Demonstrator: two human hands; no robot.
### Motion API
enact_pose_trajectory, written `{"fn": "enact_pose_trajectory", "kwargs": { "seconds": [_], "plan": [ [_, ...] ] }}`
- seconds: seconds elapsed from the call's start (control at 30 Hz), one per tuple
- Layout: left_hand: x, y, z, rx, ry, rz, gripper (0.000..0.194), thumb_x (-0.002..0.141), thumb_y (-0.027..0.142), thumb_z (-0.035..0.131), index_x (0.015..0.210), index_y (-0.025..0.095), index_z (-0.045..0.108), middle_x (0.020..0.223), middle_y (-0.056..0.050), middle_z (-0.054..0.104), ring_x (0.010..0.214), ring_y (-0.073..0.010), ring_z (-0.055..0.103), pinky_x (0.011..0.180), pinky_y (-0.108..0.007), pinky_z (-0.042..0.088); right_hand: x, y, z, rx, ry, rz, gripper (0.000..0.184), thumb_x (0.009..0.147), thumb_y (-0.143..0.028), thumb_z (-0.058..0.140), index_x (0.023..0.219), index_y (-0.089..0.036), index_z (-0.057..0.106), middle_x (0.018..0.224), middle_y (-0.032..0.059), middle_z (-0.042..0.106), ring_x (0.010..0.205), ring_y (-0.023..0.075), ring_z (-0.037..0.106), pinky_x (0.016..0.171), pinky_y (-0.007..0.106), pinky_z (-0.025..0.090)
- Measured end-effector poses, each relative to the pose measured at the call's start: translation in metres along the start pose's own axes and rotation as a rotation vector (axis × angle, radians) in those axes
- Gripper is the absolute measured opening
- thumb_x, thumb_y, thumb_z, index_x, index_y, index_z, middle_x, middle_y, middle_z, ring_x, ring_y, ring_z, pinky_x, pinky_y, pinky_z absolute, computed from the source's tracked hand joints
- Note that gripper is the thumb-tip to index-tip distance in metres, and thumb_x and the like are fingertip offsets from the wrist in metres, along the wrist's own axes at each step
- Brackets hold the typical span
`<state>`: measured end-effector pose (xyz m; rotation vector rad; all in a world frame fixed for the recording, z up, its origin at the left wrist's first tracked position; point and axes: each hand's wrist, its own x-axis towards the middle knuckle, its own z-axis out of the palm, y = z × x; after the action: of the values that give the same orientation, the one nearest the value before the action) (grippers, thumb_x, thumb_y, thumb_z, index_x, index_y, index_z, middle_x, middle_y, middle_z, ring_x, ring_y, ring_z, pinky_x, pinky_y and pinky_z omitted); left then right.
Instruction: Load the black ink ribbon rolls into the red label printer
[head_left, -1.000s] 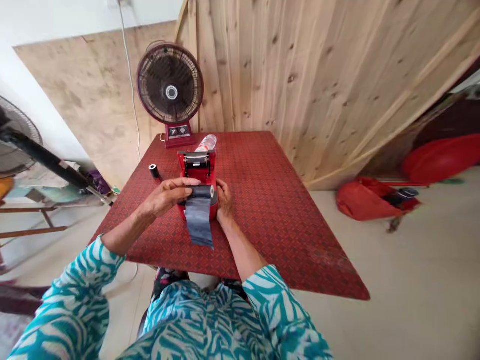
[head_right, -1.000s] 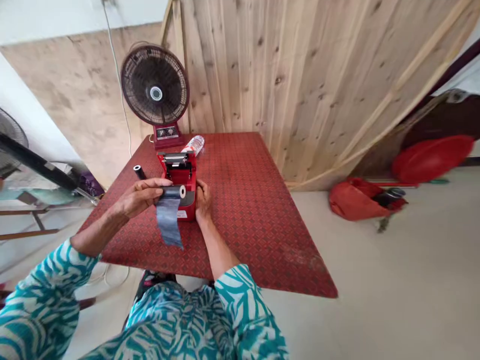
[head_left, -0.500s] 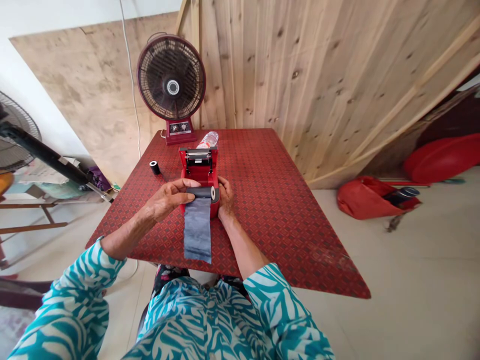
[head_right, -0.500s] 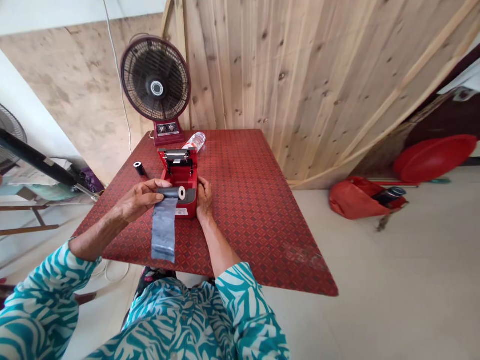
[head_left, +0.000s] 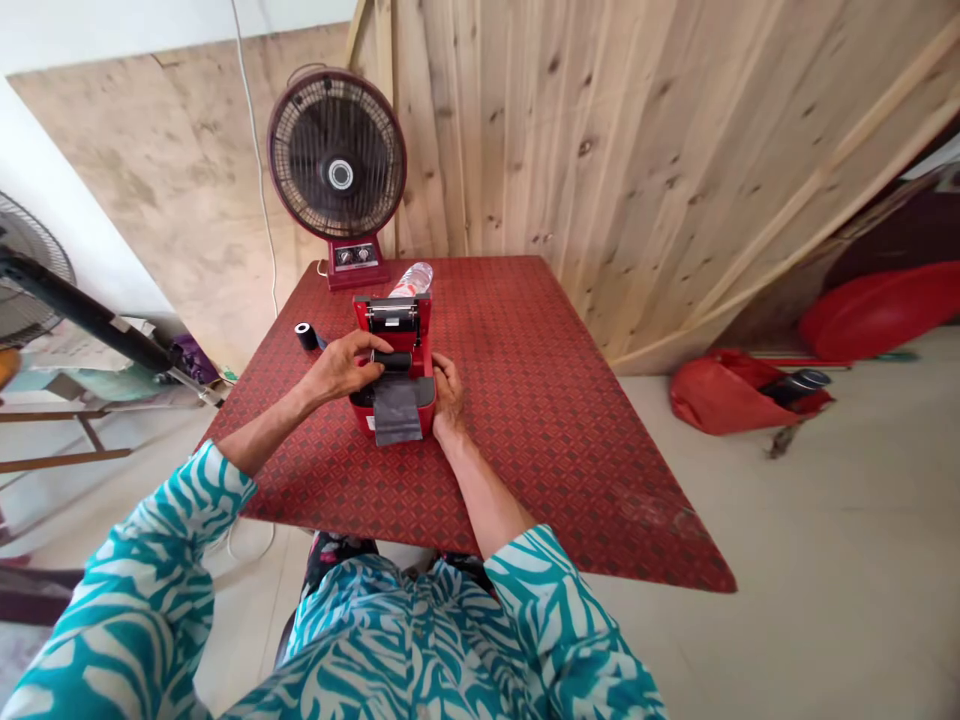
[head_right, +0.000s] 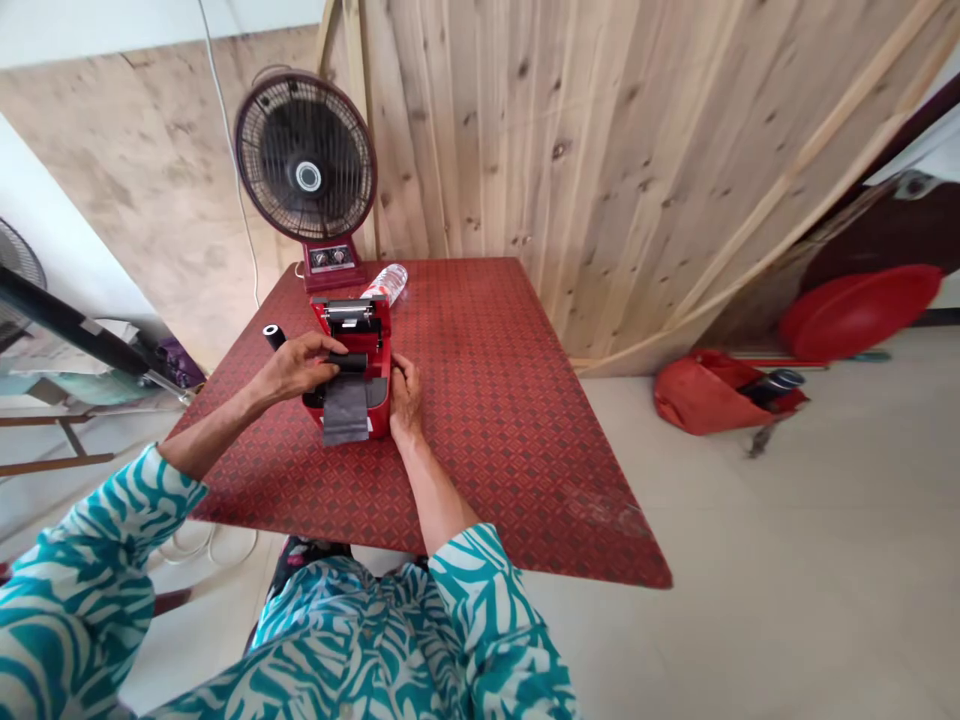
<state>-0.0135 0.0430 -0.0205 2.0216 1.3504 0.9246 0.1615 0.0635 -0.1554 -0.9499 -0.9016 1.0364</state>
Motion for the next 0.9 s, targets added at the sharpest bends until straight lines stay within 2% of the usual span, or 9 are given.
{"fn": "enact_pose_trajectory", "kwargs": {
  "seconds": [0.1,0.27,0.37,0.47,0.6,0.67,0.73,0.83,0.9],
  "plan": [
    [0.006,-0.005,0.002,0.161,-0.044,0.071,0.025,0.072,0.022,0.064,0.096,0.019,0.072,0.098,-0.003,0.072,0.087,-0.0172,0.066,0.084,-0.031,0.053,0.0,0.0,0.0,0.007,0.0,-0.009,0.032,0.083,-0.04,0.053,0.107,-0.025,0.069,0.112,0.003,0.072,0.112,0.0216,0.061,0.099,0.041,0.048],
    [0.007,-0.006,-0.004,0.219,-0.201,0.124,0.016,0.08,0.028,0.062,0.088,0.019,0.072,0.099,-0.005,0.074,0.091,-0.0187,0.069,0.087,-0.032,0.054,0.0,0.001,0.001,0.008,0.013,-0.011,0.032,0.083,-0.039,0.053,0.106,-0.026,0.069,0.11,0.0028,0.072,0.114,0.0217,0.059,0.099,0.041,0.048],
    [0.013,-0.002,-0.011,0.227,-0.318,0.099,0.023,0.082,0.028,0.061,0.1,0.019,0.071,0.103,-0.004,0.075,0.093,-0.0183,0.07,0.087,-0.03,0.053,0.0,0.0,0.001,0.015,0.005,-0.007,0.032,0.083,-0.039,0.053,0.106,-0.026,0.069,0.111,0.0025,0.072,0.114,0.0213,0.059,0.1,0.04,0.048],
    [0.024,0.005,-0.019,0.301,-0.47,0.152,0.032,0.082,0.021,0.059,0.112,0.022,0.07,0.112,-0.004,0.075,0.103,-0.019,0.069,0.091,-0.03,0.051,0.0,-0.001,0.001,0.023,-0.002,-0.002,0.032,0.082,-0.04,0.054,0.107,-0.026,0.069,0.111,0.0024,0.072,0.114,0.021,0.059,0.1,0.04,0.048],
    [0.035,0.015,-0.022,0.419,-0.603,0.241,0.037,0.079,0.01,0.057,0.109,0.026,0.073,0.112,-0.003,0.075,0.106,-0.0221,0.067,0.095,-0.034,0.049,-0.001,-0.003,0.002,0.024,0.012,0.002,0.032,0.082,-0.04,0.054,0.107,-0.026,0.069,0.112,0.0025,0.071,0.114,0.0211,0.059,0.1,0.04,0.048],
    [0.037,0.017,-0.021,0.403,-0.585,0.277,0.042,0.076,0.006,0.057,0.109,0.025,0.073,0.112,-0.004,0.074,0.109,-0.0228,0.066,0.098,-0.035,0.048,-0.002,-0.003,0.002,0.023,0.008,0.002,0.032,0.082,-0.04,0.054,0.107,-0.026,0.069,0.112,0.0026,0.071,0.114,0.0209,0.059,0.1,0.04,0.048],
    [0.036,0.016,-0.018,0.384,-0.505,0.292,0.045,0.074,0.004,0.056,0.111,0.024,0.072,0.114,-0.005,0.072,0.112,-0.0237,0.063,0.1,-0.037,0.047,-0.002,-0.004,0.002,0.02,-0.001,0.002,0.031,0.083,-0.039,0.054,0.106,-0.026,0.069,0.112,0.0028,0.071,0.115,0.0206,0.059,0.1,0.04,0.048],
    [0.033,0.012,-0.01,0.431,-0.389,0.246,0.045,0.075,0.003,0.054,0.114,0.019,0.07,0.117,-0.011,0.067,0.114,-0.0272,0.061,0.102,-0.042,0.046,-0.002,-0.004,0.002,0.006,-0.009,0.001,0.031,0.084,-0.039,0.052,0.106,-0.026,0.069,0.112,0.0029,0.071,0.115,0.0203,0.058,0.101,0.04,0.047],
    [0.033,0.01,-0.003,0.492,-0.363,0.218,0.045,0.076,0.004,0.053,0.117,0.016,0.068,0.119,-0.015,0.064,0.114,-0.0299,0.06,0.102,-0.045,0.046,-0.002,-0.004,0.002,0.003,-0.007,0.001,0.031,0.084,-0.039,0.052,0.106,-0.026,0.069,0.113,0.0028,0.071,0.116,0.0205,0.058,0.101,0.04,0.047]
  ]
}}
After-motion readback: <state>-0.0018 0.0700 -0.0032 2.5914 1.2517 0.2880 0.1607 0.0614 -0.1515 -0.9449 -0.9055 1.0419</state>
